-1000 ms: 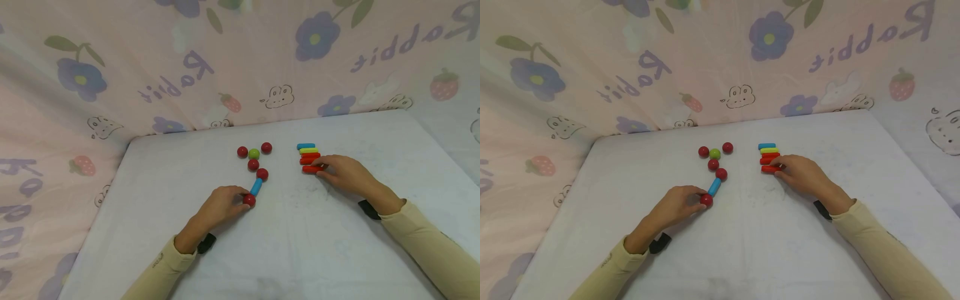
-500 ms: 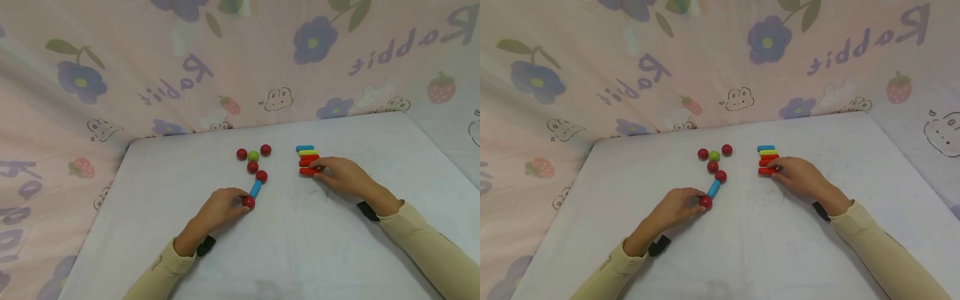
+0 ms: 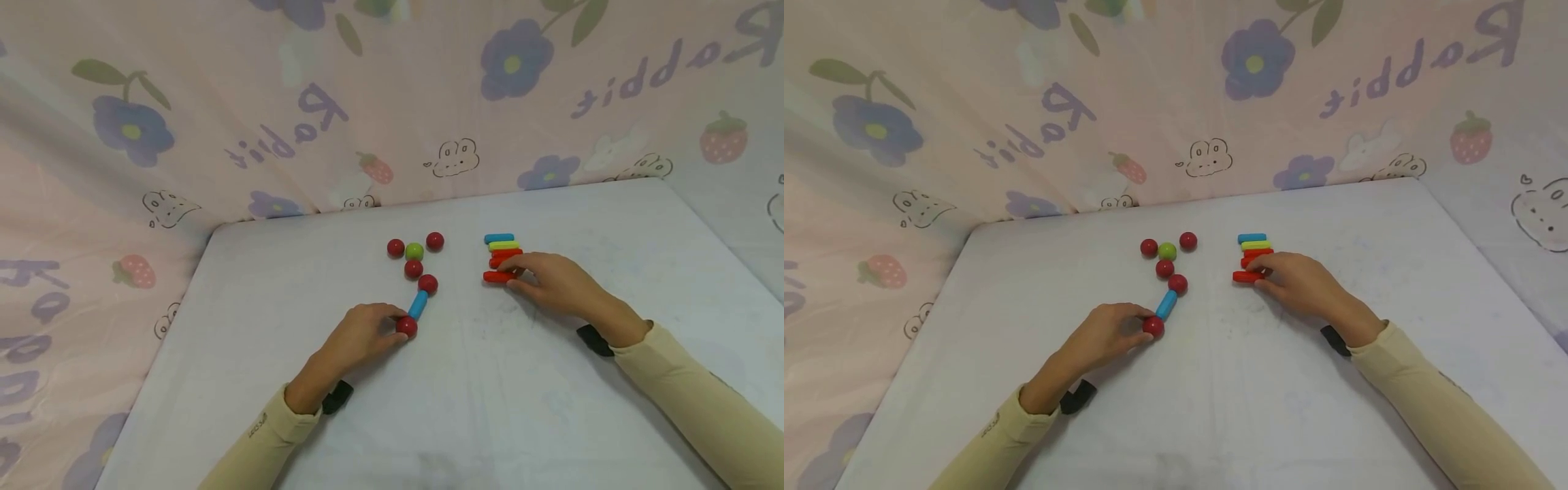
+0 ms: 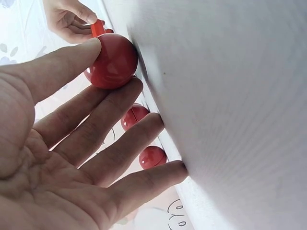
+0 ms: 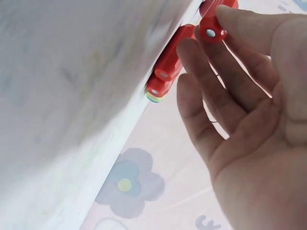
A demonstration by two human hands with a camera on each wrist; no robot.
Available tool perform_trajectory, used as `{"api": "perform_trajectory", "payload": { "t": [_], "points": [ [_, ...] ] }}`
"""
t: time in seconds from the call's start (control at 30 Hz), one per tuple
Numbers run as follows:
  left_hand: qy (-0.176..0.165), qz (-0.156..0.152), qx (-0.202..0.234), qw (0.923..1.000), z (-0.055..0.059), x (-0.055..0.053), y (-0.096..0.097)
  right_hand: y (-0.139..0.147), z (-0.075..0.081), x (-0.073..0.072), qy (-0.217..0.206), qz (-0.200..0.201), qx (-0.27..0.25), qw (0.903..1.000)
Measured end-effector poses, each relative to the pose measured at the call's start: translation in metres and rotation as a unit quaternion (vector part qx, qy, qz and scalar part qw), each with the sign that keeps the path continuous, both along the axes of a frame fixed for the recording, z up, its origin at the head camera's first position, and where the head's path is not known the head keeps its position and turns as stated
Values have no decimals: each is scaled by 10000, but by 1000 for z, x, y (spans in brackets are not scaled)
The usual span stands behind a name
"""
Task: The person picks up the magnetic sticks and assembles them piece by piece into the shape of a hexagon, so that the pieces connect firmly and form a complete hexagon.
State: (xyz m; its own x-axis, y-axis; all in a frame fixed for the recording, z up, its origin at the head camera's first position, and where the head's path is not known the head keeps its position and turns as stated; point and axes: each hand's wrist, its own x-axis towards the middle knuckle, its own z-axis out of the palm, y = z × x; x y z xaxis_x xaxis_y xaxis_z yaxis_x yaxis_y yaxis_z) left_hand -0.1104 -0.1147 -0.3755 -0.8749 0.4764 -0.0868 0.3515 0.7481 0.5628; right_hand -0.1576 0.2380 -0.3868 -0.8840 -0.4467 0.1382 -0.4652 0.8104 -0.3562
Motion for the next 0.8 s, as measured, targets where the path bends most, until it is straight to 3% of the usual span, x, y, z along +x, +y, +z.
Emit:
{"api": "perform_trajectory", "payload": {
  "t": [0.23, 0.8],
  "points": [
    [85, -46, -25, 10000, -2, 0, -1, -6, 0, 0, -166, -49, 40, 9998],
    [47, -28, -50, 10000, -1, 0, 0, -20, 1, -3, -77, 67, -8, 9999]
  ]
}}
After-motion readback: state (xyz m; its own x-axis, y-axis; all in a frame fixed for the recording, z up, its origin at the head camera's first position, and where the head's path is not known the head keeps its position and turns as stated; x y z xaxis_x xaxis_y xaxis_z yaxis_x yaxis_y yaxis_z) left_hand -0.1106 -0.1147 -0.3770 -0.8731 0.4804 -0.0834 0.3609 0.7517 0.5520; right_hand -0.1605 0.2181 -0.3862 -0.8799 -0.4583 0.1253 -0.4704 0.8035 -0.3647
